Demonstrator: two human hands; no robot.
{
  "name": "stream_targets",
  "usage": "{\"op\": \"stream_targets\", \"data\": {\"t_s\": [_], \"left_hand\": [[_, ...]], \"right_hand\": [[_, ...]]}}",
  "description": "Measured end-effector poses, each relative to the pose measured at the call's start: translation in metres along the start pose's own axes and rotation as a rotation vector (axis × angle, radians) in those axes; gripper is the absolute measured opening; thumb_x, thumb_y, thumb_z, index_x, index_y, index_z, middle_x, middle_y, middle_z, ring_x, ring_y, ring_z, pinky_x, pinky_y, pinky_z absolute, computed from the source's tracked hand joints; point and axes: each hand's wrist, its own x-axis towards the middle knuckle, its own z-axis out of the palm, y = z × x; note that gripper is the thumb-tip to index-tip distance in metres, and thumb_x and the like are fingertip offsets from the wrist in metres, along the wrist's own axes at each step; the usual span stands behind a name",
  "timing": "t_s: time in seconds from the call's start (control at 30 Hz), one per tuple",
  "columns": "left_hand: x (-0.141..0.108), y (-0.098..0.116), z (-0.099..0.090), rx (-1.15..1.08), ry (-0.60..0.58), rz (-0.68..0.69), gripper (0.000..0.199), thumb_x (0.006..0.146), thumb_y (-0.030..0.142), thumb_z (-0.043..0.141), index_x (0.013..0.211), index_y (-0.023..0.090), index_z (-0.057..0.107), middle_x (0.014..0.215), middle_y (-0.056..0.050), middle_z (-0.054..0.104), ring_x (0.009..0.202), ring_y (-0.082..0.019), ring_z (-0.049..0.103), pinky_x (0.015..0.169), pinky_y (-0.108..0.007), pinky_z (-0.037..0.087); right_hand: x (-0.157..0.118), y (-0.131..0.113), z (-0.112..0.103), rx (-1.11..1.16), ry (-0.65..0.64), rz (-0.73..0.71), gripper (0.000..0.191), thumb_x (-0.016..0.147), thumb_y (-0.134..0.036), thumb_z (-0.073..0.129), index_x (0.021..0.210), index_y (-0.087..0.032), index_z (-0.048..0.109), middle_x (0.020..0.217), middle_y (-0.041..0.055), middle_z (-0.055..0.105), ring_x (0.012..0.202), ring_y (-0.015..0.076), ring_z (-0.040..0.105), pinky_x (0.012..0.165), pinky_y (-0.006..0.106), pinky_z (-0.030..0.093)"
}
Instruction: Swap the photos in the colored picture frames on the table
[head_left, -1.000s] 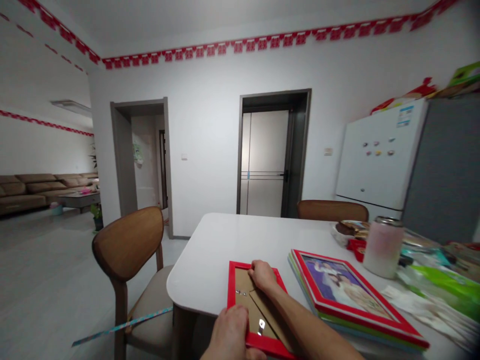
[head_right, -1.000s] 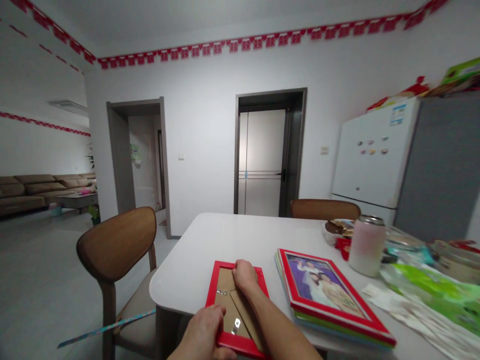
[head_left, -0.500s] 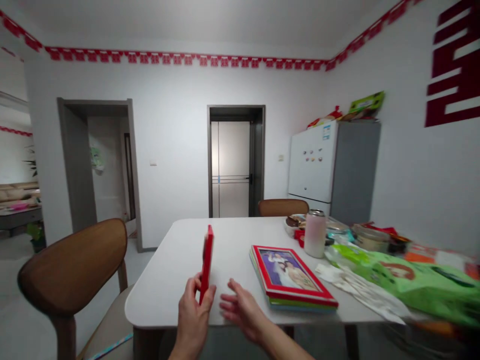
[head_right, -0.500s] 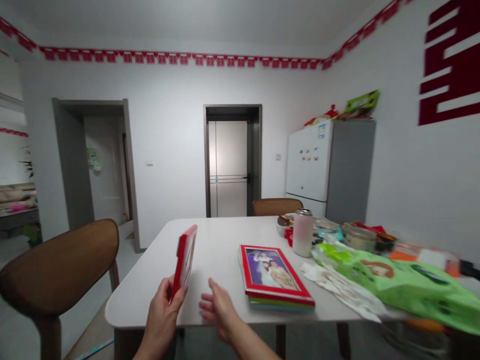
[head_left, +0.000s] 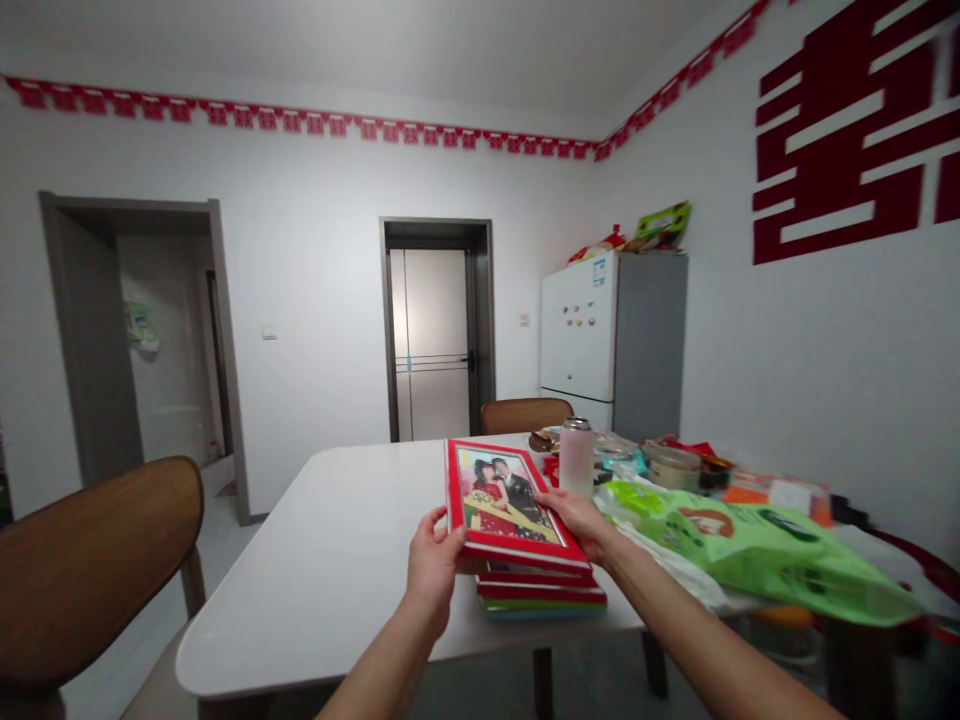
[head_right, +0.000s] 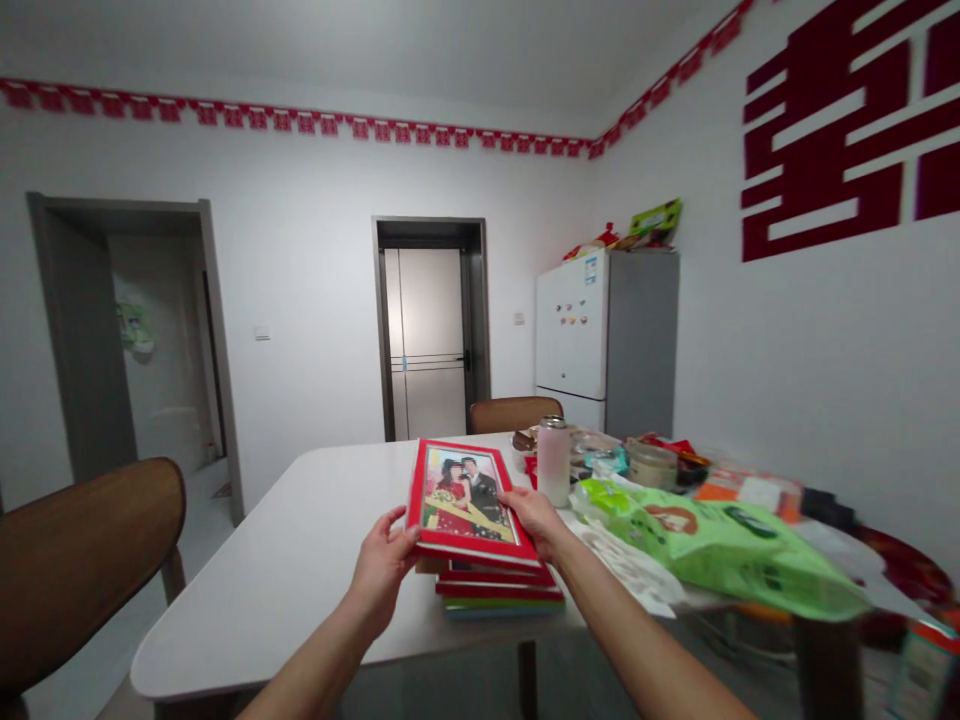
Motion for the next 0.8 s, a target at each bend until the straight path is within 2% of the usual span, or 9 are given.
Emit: {"op": "stream_targets", "data": {"t_s": [0.13,0.27,0.33,0.4,0.5,0.57,0.63,0.73,0.8], "left_hand": [[0.018,-0.043,0.017,0.166,0.029,-0.058,0.035,0.078,0.025,0.047,0.111,0.014,0.039,0.092,-0.008,0.064,0.084,-0.018,0.060,0.070,-0.026,0.045],[0.019,-0.066,0.015,0.300,0.038,-0.073,0.032,0.073,0.024,0.052,0.104,0.019,0.048,0.102,-0.005,0.061,0.097,-0.019,0.054,0.077,-0.025,0.042],[0.016,-0.071,0.012,0.347,0.032,-0.082,0.032,0.072,0.022,0.051,0.104,0.017,0.049,0.105,-0.006,0.059,0.099,-0.020,0.052,0.080,-0.025,0.040],[0.013,-0.075,0.010,0.375,0.018,-0.093,0.032,0.073,0.020,0.049,0.104,0.014,0.049,0.105,-0.009,0.059,0.098,-0.019,0.052,0.080,-0.025,0.040],[0.009,-0.080,0.008,0.374,-0.031,-0.095,0.029,0.071,0.014,0.047,0.099,0.013,0.052,0.096,-0.007,0.063,0.089,-0.017,0.057,0.076,-0.024,0.042],[0.010,-0.081,0.002,0.362,-0.044,-0.082,0.030,0.066,0.008,0.047,0.095,0.015,0.054,0.091,-0.003,0.064,0.085,-0.015,0.058,0.075,-0.023,0.042],[0.017,-0.080,-0.013,0.362,-0.012,-0.074,0.034,0.062,0.005,0.048,0.093,0.017,0.055,0.091,-0.002,0.065,0.086,-0.016,0.058,0.076,-0.023,0.042],[0.036,-0.072,-0.052,0.382,0.077,-0.082,0.034,0.061,0.006,0.049,0.092,0.018,0.056,0.089,-0.002,0.065,0.087,-0.018,0.057,0.077,-0.027,0.041],[0.052,-0.065,-0.081,0.398,0.140,-0.086,0.034,0.060,0.006,0.050,0.091,0.018,0.056,0.088,-0.003,0.065,0.088,-0.020,0.057,0.077,-0.029,0.041]], "right_hand": [[0.019,0.013,-0.021,-0.185,0.068,0.045,0.011,0.061,-0.023,0.060,0.062,-0.013,0.060,0.049,0.0051,0.063,0.054,0.0199,0.061,0.053,0.029,0.047],[0.020,0.025,-0.032,-0.302,0.119,0.046,0.008,0.062,-0.024,0.062,0.062,-0.016,0.061,0.055,0.0029,0.065,0.066,0.0201,0.061,0.060,0.026,0.046],[0.014,0.031,-0.038,-0.340,0.131,0.051,0.013,0.066,-0.029,0.060,0.066,-0.016,0.062,0.063,0.0036,0.066,0.071,0.0197,0.061,0.064,0.027,0.045],[0.004,0.039,-0.041,-0.362,0.139,0.051,0.021,0.072,-0.033,0.054,0.079,-0.014,0.060,0.077,0.0048,0.065,0.076,0.0177,0.059,0.068,0.030,0.046],[-0.009,0.055,-0.039,-0.372,0.150,0.028,0.026,0.081,-0.032,0.043,0.100,-0.017,0.052,0.102,0.0055,0.055,0.086,0.0139,0.054,0.075,0.033,0.045],[-0.012,0.066,-0.028,-0.376,0.144,0.021,0.025,0.082,-0.031,0.042,0.103,-0.020,0.050,0.108,0.0046,0.051,0.090,0.0136,0.052,0.077,0.034,0.045],[-0.007,0.074,-0.008,-0.380,0.117,0.034,0.028,0.082,-0.034,0.040,0.100,-0.017,0.053,0.103,0.0061,0.055,0.086,0.0142,0.054,0.075,0.033,0.045],[0.015,0.083,0.036,-0.373,0.048,0.044,0.042,0.082,-0.041,0.032,0.090,-0.011,0.059,0.088,0.0111,0.064,0.078,0.0167,0.060,0.069,0.029,0.046],[0.034,0.086,0.071,-0.364,-0.003,0.030,0.045,0.080,-0.045,0.032,0.088,-0.011,0.061,0.087,0.0115,0.066,0.078,0.0181,0.061,0.066,0.027,0.045]]}}
